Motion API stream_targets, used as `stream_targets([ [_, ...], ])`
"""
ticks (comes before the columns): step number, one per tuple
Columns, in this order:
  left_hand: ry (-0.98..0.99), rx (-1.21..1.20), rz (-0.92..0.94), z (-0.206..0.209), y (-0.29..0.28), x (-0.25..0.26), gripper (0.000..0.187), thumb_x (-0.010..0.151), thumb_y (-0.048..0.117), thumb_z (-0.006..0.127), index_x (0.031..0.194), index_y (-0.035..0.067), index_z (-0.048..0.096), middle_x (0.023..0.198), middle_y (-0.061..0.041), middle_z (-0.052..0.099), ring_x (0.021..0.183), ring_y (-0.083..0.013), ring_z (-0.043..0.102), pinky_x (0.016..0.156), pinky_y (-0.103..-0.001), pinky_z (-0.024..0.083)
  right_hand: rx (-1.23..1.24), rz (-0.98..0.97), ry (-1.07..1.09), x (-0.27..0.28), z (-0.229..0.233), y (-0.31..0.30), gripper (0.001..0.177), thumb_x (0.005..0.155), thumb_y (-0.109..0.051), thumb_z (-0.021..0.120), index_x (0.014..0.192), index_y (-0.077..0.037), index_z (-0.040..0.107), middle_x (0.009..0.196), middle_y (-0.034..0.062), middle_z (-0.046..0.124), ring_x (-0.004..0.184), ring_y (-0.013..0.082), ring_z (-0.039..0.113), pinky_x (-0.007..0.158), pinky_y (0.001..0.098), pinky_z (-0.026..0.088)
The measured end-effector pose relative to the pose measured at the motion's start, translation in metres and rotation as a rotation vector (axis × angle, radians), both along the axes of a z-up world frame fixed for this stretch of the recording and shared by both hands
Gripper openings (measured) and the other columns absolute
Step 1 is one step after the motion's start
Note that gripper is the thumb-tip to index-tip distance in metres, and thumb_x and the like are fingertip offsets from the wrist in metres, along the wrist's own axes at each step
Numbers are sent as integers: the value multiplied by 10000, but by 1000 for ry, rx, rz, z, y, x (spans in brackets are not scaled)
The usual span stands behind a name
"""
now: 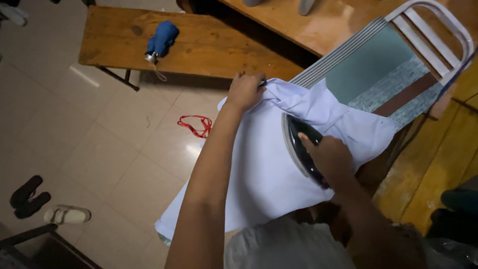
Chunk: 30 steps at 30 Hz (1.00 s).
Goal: The person irons a white shirt on an ironing board. They repeatedly smooth the fabric with their hands and move the iron over the sleeves, shoulders, and body of the shirt to remove wrinkles.
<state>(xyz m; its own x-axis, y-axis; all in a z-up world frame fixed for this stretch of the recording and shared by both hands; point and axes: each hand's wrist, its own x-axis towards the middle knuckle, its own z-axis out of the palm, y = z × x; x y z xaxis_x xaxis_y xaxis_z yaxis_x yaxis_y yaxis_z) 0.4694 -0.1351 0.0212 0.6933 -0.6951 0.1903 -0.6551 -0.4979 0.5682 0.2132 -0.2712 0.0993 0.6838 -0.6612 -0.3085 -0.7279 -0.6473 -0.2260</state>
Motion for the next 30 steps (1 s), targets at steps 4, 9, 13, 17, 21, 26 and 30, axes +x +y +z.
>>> stream_targets([
  [4,-61,219,35,6,9,5,170,833,273,766,952,160,722,890,-123,745,916,-334,695,956,-529,422,62,26,-18,28,-1,0,781,894,-727,599,749,20,779,710,212,727,749,413,726,748,492,559],
  [9,-187,348,131,11,38,6,193,780,153,706,957,204,765,914,-99,747,1038,-300,672,1110,-542,344,3,48,-44,56,-12,1,786,862,-745,646,812,30,761,722,192,730,740,390,735,706,485,573],
  [13,-231,296,193,20,64,-7,358,816,75,683,1157,180,712,1175,-67,715,1207,-275,616,1173,-586,287,-26,68,-31,52,-15,-5,831,861,-773,652,826,51,756,741,212,729,747,396,732,698,487,577],
  [17,-162,112,323,15,122,-52,733,711,217,799,1386,116,530,1417,-122,546,1254,-340,528,1123,-592,290,153,-39,12,35,-9,-3,807,861,-741,618,826,52,762,728,205,750,680,378,755,672,475,598],
  [21,-50,93,461,-18,199,-120,682,805,245,772,1420,104,514,1461,-132,526,1316,-332,516,1123,-652,244,32,195,-35,40,-5,-3,829,868,-742,655,803,79,758,685,217,716,636,361,725,645,447,575],
  [26,136,142,715,-36,279,-230,481,946,368,656,1353,125,577,1361,-122,613,1295,-322,545,1157,-641,232,159,263,-18,56,-6,18,820,849,-729,633,799,78,770,674,208,727,636,357,749,644,449,578],
  [30,255,217,897,-30,307,-291,517,935,372,635,1374,112,549,1389,-123,589,1336,-338,519,1174,-643,214,118,350,16,51,-10,42,824,847,-748,637,839,66,764,708,251,725,673,387,749,662,462,581],
])
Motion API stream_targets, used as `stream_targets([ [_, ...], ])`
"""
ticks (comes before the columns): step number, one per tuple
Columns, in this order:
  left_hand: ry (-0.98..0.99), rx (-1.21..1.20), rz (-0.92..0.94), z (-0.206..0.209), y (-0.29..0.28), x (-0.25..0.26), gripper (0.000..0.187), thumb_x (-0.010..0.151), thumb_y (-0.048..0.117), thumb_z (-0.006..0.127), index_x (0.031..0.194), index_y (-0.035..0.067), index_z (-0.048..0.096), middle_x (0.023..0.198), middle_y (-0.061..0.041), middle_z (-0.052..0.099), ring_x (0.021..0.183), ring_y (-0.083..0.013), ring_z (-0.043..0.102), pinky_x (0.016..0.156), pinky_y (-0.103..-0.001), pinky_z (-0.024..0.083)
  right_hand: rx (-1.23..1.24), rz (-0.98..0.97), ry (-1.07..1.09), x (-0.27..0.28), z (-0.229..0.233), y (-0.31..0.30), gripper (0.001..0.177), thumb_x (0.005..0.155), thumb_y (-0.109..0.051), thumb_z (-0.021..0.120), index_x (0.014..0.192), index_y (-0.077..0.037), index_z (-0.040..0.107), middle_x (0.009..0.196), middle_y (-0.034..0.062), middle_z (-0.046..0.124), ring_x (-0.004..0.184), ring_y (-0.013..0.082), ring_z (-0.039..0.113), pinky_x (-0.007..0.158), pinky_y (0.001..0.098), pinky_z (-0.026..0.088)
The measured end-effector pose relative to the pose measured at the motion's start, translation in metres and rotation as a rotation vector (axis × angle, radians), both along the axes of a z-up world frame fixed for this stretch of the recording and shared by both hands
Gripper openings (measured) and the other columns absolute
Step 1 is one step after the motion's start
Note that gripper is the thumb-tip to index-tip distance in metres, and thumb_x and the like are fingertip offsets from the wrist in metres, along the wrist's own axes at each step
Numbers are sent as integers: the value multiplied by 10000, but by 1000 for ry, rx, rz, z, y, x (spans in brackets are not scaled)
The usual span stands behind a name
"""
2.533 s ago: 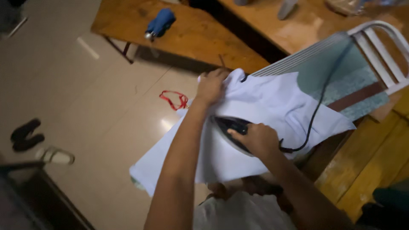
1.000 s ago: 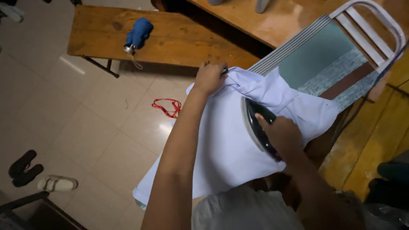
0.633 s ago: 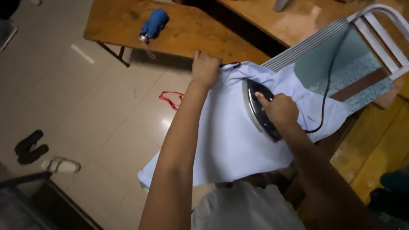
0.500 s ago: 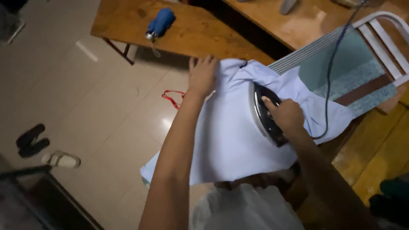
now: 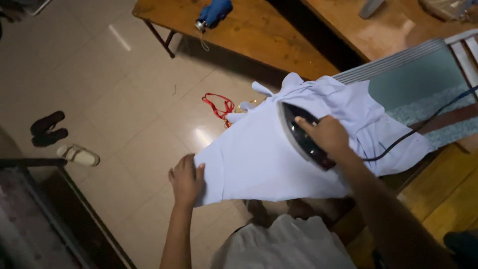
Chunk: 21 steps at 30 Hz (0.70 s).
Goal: The person irons a white shirt on an ironing board. They repeatedly smooth the fabric with their hands and move the iron over the sleeves, shoulders, and body of the shirt to remove wrinkles.
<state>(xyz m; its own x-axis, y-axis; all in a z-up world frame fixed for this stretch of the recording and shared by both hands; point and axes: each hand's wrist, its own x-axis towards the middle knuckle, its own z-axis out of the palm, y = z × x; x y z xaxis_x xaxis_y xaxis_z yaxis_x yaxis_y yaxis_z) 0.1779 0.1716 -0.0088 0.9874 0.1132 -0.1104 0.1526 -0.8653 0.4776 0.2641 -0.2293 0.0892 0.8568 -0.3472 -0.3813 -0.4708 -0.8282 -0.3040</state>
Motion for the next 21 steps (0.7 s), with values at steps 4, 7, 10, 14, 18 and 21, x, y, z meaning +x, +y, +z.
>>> stream_targets([
  [4,-113,94,136,-3,9,-31,603,906,330,668,1419,56,509,1541,-261,419,1389,-531,351,1109,-631,223,2,68,23,-15,0,39,840,817,-764,646,829,68,764,736,260,727,717,396,750,679,476,586],
  [7,-226,-121,249,-10,6,-47,682,944,336,638,1498,13,407,1566,-357,314,1434,-533,350,1175,-576,311,28,186,47,-24,4,73,836,806,-770,636,826,55,765,747,258,726,727,397,750,689,488,589],
  [10,-189,-229,311,-18,-5,-56,740,943,297,627,1528,-31,317,1580,-413,249,1416,-542,303,1140,-567,322,92,356,0,-34,7,102,814,789,-768,648,770,36,771,762,257,724,747,406,736,707,497,579],
  [14,-258,-44,314,-24,-14,-61,744,975,346,627,1543,-18,313,1591,-351,286,1471,-505,300,1176,-629,274,105,589,30,-61,6,121,755,795,-746,632,748,-7,778,752,236,728,723,399,724,700,493,573],
  [18,-199,33,366,-15,-30,-59,721,982,397,612,1538,21,349,1610,-278,316,1494,-438,303,1147,-708,207,1,717,26,-82,10,93,776,801,-774,627,751,-16,785,740,225,722,705,382,715,705,476,565],
  [21,-227,64,292,-13,-54,-46,719,992,413,605,1541,20,358,1621,-241,339,1509,-417,296,1150,-725,181,-10,567,83,-81,21,41,767,780,-787,616,795,-40,789,759,189,735,709,367,723,683,477,572],
])
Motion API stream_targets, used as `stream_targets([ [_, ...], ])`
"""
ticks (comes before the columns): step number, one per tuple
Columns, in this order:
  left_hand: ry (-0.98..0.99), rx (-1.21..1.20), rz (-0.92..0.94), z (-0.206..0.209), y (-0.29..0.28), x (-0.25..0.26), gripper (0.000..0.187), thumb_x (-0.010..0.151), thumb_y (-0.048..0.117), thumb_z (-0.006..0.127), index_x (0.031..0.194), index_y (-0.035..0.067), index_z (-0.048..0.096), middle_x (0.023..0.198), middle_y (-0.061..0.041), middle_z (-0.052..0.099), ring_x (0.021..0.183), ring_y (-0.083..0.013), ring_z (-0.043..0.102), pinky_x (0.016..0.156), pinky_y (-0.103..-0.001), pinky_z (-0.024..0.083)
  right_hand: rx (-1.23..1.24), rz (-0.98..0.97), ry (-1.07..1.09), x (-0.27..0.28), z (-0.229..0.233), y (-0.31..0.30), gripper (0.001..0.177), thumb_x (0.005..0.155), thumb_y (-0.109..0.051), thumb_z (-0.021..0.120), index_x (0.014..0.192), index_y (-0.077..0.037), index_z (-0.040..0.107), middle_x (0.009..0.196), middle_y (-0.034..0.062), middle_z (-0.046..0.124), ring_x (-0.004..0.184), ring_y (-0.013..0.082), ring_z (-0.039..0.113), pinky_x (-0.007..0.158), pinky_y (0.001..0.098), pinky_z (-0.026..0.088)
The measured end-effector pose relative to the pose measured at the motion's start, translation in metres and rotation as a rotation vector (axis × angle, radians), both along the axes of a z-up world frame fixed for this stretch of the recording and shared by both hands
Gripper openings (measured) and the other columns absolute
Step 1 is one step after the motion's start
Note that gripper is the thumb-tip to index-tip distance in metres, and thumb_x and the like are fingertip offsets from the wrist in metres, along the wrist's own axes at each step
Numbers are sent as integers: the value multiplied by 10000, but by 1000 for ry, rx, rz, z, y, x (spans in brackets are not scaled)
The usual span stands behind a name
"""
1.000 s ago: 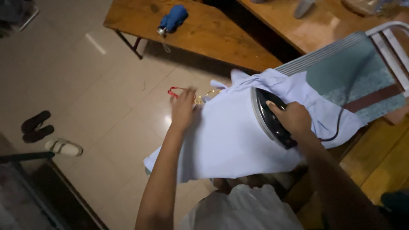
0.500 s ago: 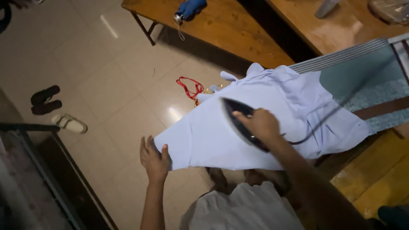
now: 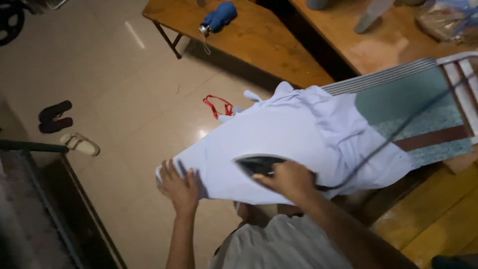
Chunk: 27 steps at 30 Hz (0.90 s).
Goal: The person irons a white shirt on an ironing board. They repeatedly smooth the fabric with their hands and move the iron over the sleeves, shoulders, and body of the shirt to remove wrinkles.
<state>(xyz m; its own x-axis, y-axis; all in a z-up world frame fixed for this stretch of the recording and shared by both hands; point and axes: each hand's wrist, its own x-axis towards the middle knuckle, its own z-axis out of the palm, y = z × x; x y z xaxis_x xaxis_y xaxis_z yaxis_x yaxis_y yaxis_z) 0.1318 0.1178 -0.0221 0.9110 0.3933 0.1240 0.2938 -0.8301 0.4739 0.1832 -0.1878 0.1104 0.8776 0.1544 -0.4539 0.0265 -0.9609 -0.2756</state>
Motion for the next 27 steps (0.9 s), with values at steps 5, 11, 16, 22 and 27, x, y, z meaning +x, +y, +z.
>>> stream_targets([
  [5,-47,-15,-230,0,-94,57,799,908,393,668,1536,4,363,1597,-221,366,1490,-409,302,1128,-735,160,-89,-323,59,13,44,-124,740,790,-755,635,853,-35,797,759,215,746,729,371,750,703,469,574],
  [11,-130,-182,-586,26,-225,149,787,816,210,766,1474,-49,420,1485,-256,478,1395,-406,433,1122,-600,298,-48,-650,-113,31,56,-291,786,847,-739,622,913,26,792,734,282,744,747,421,764,741,490,586],
  [16,-118,-332,-780,41,-291,203,603,761,126,781,1331,78,593,1290,-183,597,1166,-387,589,1004,-500,453,-267,-576,-157,83,12,-385,911,900,-830,597,897,55,811,802,307,735,801,457,731,763,516,565],
  [22,-170,-365,-883,43,-318,227,187,746,49,739,899,153,709,986,-89,660,970,-324,654,832,-426,532,-142,-597,-138,146,-21,-424,865,873,-817,612,902,26,800,795,282,744,791,447,744,737,517,569],
  [27,-115,-432,-881,49,-303,240,157,789,29,687,928,103,688,1037,-117,682,973,-350,668,837,-434,531,-161,-602,-155,161,-18,-414,844,894,-796,646,982,30,794,863,288,749,842,444,741,770,507,559],
])
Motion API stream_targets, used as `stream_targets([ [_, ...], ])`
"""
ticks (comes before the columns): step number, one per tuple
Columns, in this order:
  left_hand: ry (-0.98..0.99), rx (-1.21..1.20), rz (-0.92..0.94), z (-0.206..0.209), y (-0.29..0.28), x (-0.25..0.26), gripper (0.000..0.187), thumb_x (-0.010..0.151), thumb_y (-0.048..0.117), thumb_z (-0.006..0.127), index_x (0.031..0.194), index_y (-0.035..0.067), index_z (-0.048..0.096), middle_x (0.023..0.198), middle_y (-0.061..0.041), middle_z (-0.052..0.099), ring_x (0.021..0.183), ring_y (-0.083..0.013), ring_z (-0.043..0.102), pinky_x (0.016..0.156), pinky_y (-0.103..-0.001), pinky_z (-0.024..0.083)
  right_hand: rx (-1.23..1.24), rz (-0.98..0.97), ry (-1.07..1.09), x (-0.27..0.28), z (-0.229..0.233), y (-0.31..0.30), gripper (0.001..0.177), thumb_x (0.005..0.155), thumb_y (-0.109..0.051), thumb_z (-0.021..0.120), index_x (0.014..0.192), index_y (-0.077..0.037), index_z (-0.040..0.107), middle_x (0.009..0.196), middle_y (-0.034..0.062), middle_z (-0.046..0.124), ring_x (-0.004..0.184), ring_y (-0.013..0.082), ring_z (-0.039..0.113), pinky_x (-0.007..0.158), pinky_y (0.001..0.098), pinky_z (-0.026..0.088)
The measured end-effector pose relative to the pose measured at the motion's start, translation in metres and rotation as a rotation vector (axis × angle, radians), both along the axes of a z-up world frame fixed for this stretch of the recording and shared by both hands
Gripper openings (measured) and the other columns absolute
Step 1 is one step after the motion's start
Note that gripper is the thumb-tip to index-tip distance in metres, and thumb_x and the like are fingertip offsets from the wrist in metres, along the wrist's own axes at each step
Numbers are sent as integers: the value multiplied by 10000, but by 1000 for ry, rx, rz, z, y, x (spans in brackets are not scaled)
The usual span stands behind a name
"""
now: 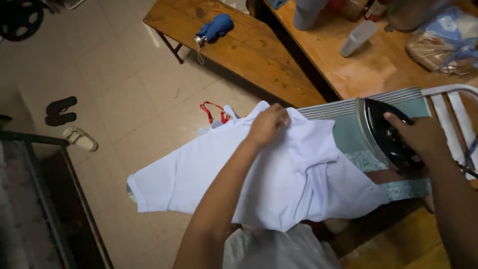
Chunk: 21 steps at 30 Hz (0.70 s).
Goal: The person irons a white shirt on an ironing board. They repeatedly smooth the fabric with their hands and move the iron over the sleeves, shoulders, and body of the shirt to remove wrinkles.
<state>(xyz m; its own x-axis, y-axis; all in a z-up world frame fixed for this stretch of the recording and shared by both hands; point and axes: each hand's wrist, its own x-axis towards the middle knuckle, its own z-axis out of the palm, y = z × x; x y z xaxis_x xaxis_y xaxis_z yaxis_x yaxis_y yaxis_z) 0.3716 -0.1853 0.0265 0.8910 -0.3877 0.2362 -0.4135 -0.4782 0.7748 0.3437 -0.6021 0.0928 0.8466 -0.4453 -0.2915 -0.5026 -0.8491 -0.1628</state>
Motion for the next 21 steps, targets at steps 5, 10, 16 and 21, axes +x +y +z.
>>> stream_targets([
  [5,-92,-1,251,-36,106,-9,273,862,95,706,1126,29,684,1122,-182,701,1035,-357,678,910,-435,533,-436,502,-693,-41,30,45,594,922,-555,730,1087,16,723,1057,220,704,1082,393,669,901,476,519],
  [10,-61,488,815,-102,324,-126,451,799,179,737,1233,63,705,1245,-208,682,1163,-404,626,1016,-484,467,184,309,-332,-100,-9,129,498,956,-450,755,1118,19,709,1050,226,698,934,380,685,810,487,536],
  [16,280,384,1054,-95,424,-234,278,887,210,786,1111,49,761,1019,-167,759,892,-327,752,817,-422,589,833,-224,-147,-102,-69,183,568,892,-277,820,1185,89,497,831,173,628,611,222,588,510,352,459],
  [21,419,-63,1218,-113,411,-213,444,739,195,925,1117,51,741,880,-110,695,763,-208,646,688,-328,546,845,-145,-76,-61,-106,176,357,922,-167,751,1068,108,577,783,200,681,605,229,652,535,356,509],
])
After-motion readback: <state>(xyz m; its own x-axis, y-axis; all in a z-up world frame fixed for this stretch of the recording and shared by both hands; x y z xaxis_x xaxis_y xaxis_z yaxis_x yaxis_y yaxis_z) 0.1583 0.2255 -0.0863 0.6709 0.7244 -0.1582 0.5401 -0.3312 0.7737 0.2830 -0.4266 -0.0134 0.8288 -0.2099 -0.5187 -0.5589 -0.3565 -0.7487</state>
